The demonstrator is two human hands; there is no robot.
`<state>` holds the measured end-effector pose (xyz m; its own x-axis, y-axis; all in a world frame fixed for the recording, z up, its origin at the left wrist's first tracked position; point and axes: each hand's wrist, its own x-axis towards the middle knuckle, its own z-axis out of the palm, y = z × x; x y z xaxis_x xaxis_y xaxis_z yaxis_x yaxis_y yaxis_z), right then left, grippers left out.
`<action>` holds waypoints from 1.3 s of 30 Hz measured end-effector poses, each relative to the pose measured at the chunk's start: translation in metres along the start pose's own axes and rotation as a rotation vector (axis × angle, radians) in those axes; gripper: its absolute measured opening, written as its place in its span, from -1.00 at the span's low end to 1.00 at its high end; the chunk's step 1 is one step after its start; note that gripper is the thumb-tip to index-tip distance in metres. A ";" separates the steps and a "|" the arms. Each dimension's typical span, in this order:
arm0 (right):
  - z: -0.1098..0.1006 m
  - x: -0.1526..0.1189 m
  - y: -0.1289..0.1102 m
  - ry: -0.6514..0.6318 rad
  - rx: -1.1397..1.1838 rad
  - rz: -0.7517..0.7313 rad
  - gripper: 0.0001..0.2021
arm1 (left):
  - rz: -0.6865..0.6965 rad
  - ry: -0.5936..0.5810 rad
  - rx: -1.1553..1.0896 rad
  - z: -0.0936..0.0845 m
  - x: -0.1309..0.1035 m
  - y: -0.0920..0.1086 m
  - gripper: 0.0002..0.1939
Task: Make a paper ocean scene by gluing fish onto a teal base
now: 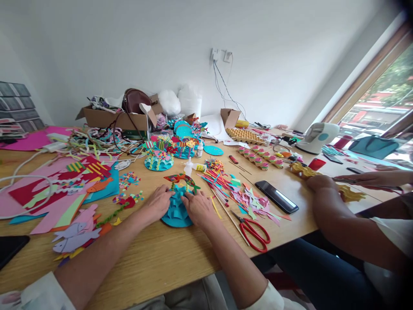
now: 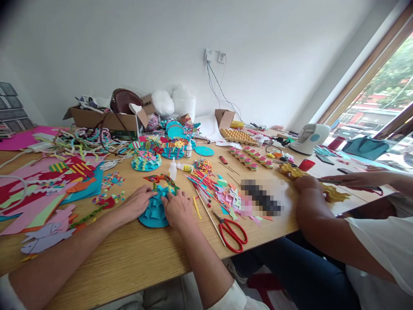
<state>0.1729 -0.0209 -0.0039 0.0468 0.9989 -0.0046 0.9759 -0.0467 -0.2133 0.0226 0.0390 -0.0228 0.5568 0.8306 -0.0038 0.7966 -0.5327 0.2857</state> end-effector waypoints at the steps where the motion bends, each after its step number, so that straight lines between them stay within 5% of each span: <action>1: 0.001 0.000 0.000 0.004 -0.001 -0.005 -0.55 | 0.003 0.001 -0.002 0.000 -0.001 0.000 -0.54; 12: 0.006 0.011 0.002 -0.033 -0.032 -0.064 -0.55 | -0.059 0.088 0.012 0.016 0.004 -0.008 -0.55; 21: 0.007 0.031 0.001 -0.038 -0.048 -0.112 -0.57 | -0.043 0.086 0.002 0.007 0.013 -0.015 -0.56; 39: 0.005 0.028 0.004 -0.008 -0.008 -0.106 -0.60 | -0.087 0.085 0.026 0.010 0.009 -0.010 -0.49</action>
<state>0.1768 0.0066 -0.0100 -0.0584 0.9982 0.0099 0.9770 0.0591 -0.2050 0.0219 0.0499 -0.0355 0.4638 0.8843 0.0542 0.8476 -0.4607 0.2633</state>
